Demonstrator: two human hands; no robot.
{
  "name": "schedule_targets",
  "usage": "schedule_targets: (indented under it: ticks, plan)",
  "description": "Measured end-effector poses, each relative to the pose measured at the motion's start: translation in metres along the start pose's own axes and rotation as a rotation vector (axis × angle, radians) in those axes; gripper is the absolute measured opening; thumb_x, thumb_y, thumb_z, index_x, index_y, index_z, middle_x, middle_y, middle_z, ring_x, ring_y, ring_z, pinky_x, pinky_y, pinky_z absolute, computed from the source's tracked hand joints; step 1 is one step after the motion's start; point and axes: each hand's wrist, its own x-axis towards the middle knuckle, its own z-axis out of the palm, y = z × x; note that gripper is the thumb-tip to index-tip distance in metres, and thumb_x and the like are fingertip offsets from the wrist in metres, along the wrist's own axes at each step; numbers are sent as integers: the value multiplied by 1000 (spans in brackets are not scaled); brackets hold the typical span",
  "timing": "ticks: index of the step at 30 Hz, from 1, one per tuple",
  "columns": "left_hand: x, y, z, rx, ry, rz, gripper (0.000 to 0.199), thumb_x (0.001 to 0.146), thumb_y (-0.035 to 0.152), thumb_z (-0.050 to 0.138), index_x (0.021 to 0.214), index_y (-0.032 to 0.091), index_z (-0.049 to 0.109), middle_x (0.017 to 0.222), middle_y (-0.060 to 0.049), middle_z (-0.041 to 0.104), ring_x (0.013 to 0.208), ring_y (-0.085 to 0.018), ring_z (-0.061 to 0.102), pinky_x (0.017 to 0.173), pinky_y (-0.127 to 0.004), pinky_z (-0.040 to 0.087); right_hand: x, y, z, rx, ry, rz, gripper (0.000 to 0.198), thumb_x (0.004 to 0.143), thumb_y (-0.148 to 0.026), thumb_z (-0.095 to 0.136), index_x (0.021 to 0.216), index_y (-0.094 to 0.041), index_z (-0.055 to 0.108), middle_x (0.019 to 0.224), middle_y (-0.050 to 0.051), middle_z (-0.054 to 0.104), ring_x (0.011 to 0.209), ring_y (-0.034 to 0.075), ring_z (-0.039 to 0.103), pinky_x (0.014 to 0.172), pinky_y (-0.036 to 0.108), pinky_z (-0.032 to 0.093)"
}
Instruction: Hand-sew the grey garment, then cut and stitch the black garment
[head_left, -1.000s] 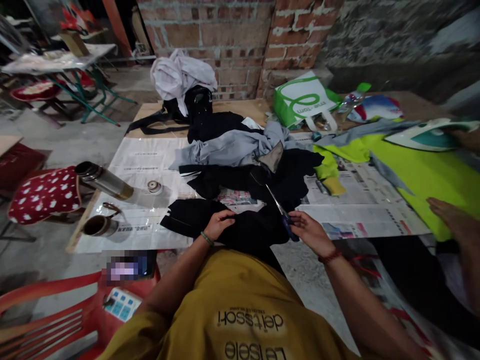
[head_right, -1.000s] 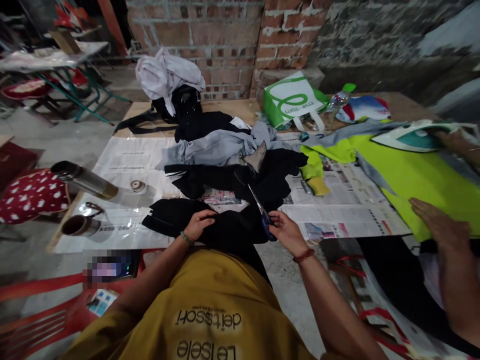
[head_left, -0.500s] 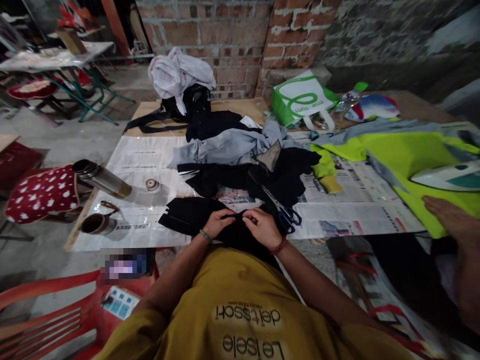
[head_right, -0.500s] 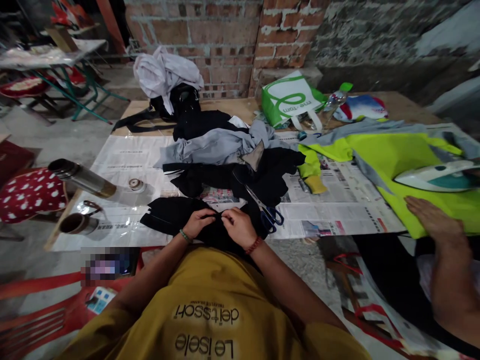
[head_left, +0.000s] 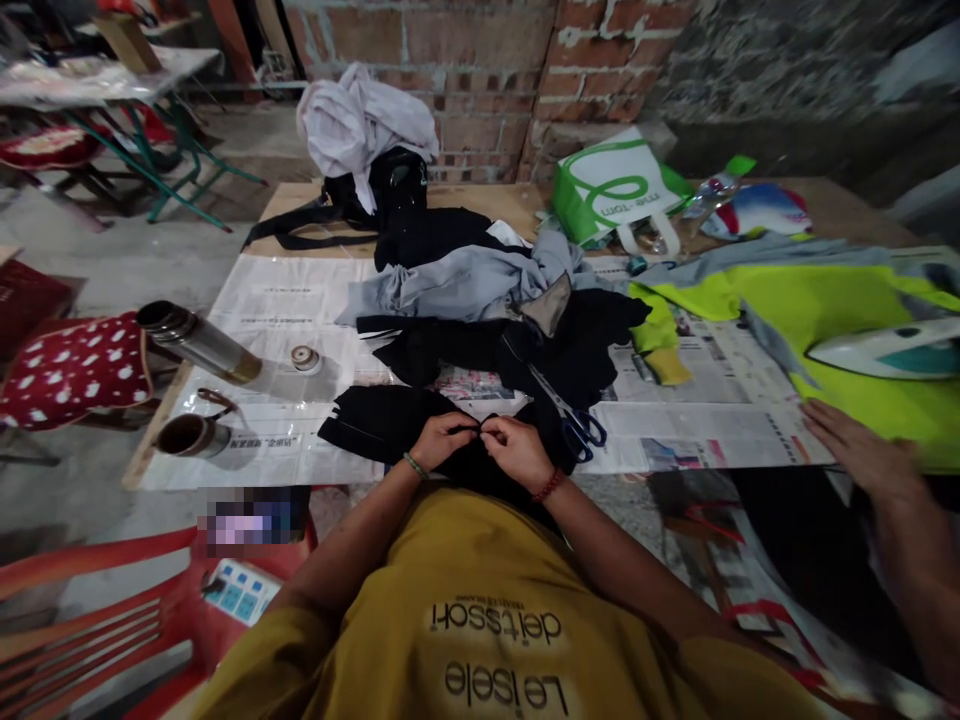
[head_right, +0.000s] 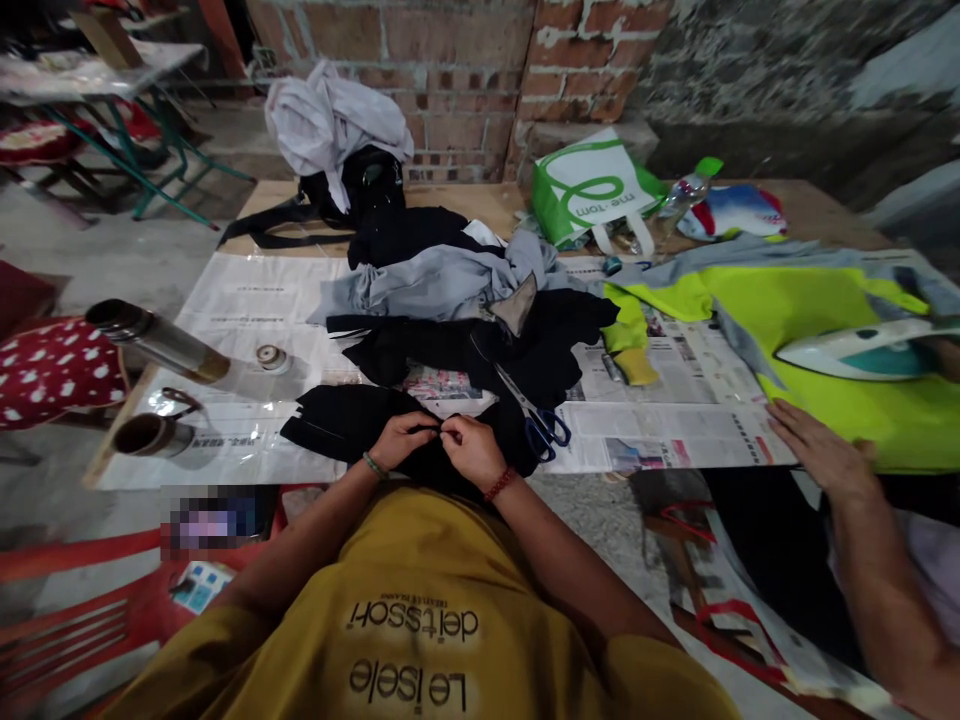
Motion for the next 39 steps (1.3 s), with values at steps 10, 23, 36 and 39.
schedule_targets:
  ticks: [10, 23, 36, 39]
  plan:
    - [0, 1, 3, 104, -8, 102, 14, 74, 25, 64, 79, 17, 73, 80, -5, 71, 75, -15, 63, 73, -25, 49, 2, 1, 0, -158, -26, -63, 13, 80, -14, 54, 75, -19, 65, 74, 2, 65, 70, 12, 59, 67, 21, 43]
    - [-1, -1, 8, 152, -41, 90, 19, 70, 22, 70, 88, 16, 74, 90, -6, 73, 83, -18, 66, 80, -27, 51, -7, 15, 4, -509, 98, -184, 14, 81, -15, 45, 74, -18, 57, 78, 5, 62, 70, 14, 55, 66, 23, 41]
    - [-1, -3, 5, 206, -27, 74, 18, 73, 24, 72, 88, 16, 73, 90, -5, 74, 84, -17, 68, 79, -26, 54, 8, 47, -54, -57, 475, 175, 5, 71, -21, 50, 67, -19, 54, 62, 1, 57, 59, 14, 54, 60, 25, 44]
    - [-1, -5, 5, 206, -22, 75, 17, 72, 25, 71, 87, 16, 73, 88, -5, 74, 82, -17, 67, 78, -26, 54, 5, 46, -71, 349, 480, 357, 9, 71, -28, 55, 70, -19, 55, 53, -3, 53, 50, 11, 52, 55, 24, 43]
